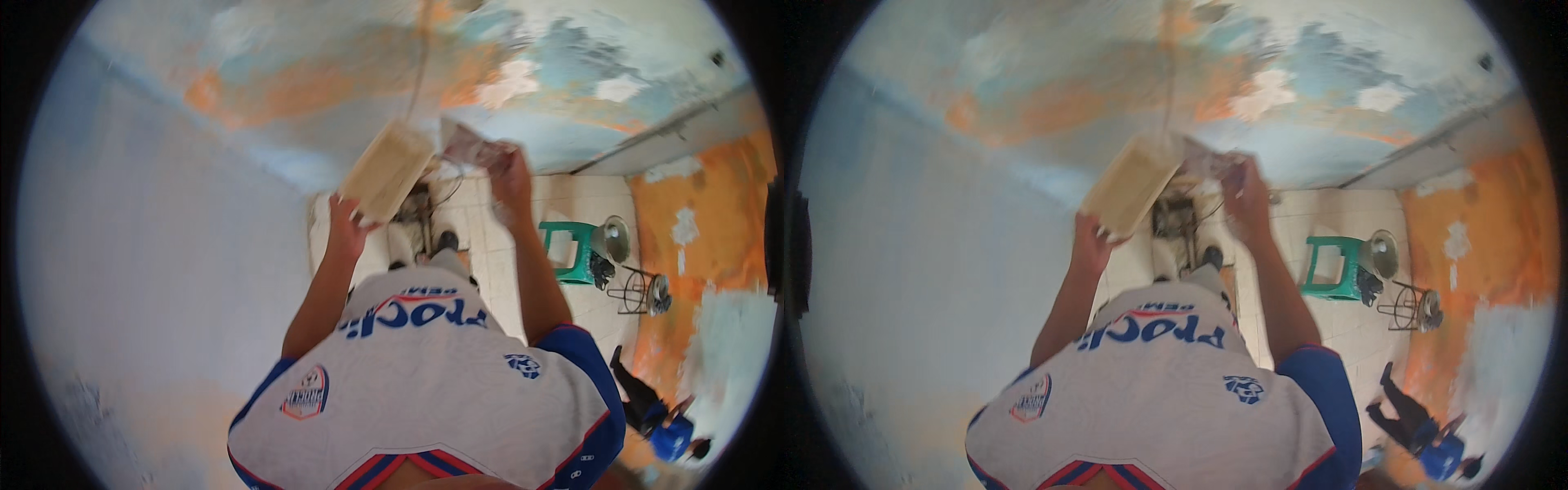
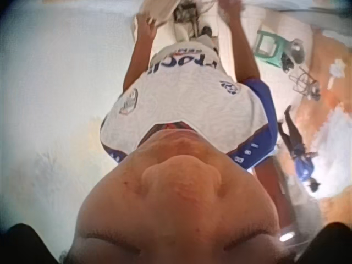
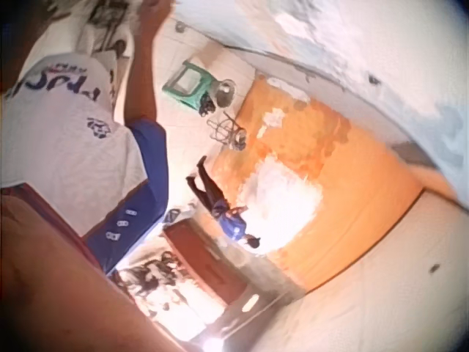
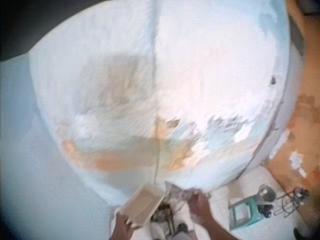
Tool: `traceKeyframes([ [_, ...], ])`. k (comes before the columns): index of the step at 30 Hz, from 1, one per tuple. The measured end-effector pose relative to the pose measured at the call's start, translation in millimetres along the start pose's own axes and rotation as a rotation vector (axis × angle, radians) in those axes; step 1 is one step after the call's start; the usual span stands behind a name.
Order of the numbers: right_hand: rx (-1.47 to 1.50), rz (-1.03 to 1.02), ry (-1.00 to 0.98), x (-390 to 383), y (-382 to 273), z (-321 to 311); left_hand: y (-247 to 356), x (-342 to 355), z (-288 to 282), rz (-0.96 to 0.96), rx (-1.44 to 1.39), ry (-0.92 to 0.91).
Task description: The person applies plaster to a wall with a spatula, gathering the material from a small plastic container.
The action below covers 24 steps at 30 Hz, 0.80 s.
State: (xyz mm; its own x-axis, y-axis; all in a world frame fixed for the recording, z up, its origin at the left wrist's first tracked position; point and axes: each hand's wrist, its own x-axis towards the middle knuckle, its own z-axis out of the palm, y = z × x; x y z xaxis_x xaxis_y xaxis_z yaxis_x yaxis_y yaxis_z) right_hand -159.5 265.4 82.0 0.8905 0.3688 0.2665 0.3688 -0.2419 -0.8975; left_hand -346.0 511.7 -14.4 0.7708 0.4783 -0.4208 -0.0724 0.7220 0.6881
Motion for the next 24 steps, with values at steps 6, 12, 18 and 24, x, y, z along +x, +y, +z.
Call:
traceKeyframes([
  [6, -0.396, -0.603, -0.385, 29, -115, 4, 43, -25, 28, 0.102, 0.084, -0.127],
  [12, -0.767, -0.744, -0.705, 40, -115, 59, 43, -26, 15, 0.123, 0.072, -0.202],
  [18, -0.827, -0.726, -0.887, 31, -103, 94, 38, -33, 6, 0.086, 0.039, -0.207],
  [24, -0.995, -0.612, -1.085, 30, -86, 120, 38, -36, 4, 0.044, 0.036, -0.22],
])
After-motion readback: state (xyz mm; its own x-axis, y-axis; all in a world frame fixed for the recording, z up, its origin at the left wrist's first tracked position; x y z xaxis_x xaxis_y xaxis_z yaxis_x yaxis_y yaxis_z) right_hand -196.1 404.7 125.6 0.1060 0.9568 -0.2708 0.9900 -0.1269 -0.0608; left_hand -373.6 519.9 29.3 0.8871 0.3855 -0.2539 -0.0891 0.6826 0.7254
